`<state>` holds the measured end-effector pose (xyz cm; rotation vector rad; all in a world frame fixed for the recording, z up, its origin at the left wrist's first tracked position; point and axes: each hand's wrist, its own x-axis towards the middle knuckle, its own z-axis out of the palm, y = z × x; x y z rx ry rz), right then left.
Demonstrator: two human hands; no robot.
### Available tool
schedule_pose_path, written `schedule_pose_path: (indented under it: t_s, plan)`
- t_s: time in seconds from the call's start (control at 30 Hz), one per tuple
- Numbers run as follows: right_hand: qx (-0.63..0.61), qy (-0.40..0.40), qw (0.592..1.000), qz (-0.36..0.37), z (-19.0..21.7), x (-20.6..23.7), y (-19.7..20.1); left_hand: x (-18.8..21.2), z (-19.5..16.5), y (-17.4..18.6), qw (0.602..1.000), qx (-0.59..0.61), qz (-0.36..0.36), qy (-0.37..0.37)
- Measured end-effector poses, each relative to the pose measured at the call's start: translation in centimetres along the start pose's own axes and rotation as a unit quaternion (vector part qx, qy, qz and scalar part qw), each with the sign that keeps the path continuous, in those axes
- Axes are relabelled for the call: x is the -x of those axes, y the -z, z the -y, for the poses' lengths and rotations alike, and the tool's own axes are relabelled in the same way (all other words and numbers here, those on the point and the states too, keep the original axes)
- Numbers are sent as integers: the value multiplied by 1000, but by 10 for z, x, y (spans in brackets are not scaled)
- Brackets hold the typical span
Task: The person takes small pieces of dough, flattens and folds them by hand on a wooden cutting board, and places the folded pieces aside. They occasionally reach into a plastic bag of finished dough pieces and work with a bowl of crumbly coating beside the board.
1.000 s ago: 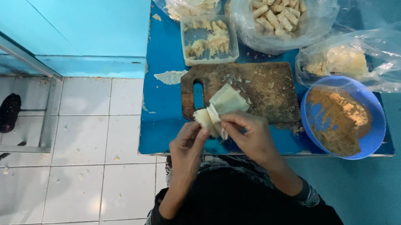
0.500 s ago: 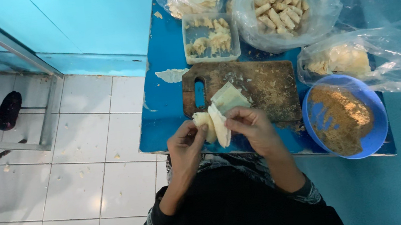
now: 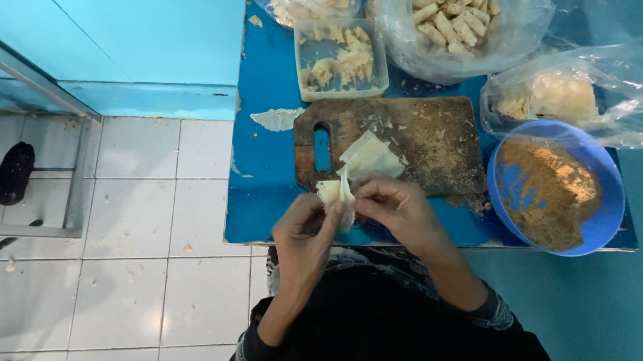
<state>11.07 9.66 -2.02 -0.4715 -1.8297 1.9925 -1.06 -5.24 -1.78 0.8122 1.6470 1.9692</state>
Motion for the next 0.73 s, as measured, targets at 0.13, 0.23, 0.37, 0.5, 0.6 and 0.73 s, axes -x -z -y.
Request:
schedule_pose_path:
  t_s: [0.13, 0.23, 0.37, 0.5, 0.6, 0.73]
  plan:
    - [-20, 6, 1000, -2, -8, 2, 3, 1, 5, 0, 999, 41, -1, 24]
    - [-116, -58, 990, -60, -7, 0, 14, -2, 7, 7, 995, 72, -21, 61]
    - [-89, 52, 979, -176, 17, 5, 39, -6, 3, 19, 995, 34, -81, 36]
    - [513, 289, 781, -207, 47, 12, 38, -6, -6, 30, 967, -201, -147, -52]
    - [661, 305, 683, -67, 46, -1, 17, -6, -5, 30, 891, -390, -157, -172]
    - [664, 287, 689, -44, 46, 6, 3, 11, -1, 35, 874, -429, -149, -171]
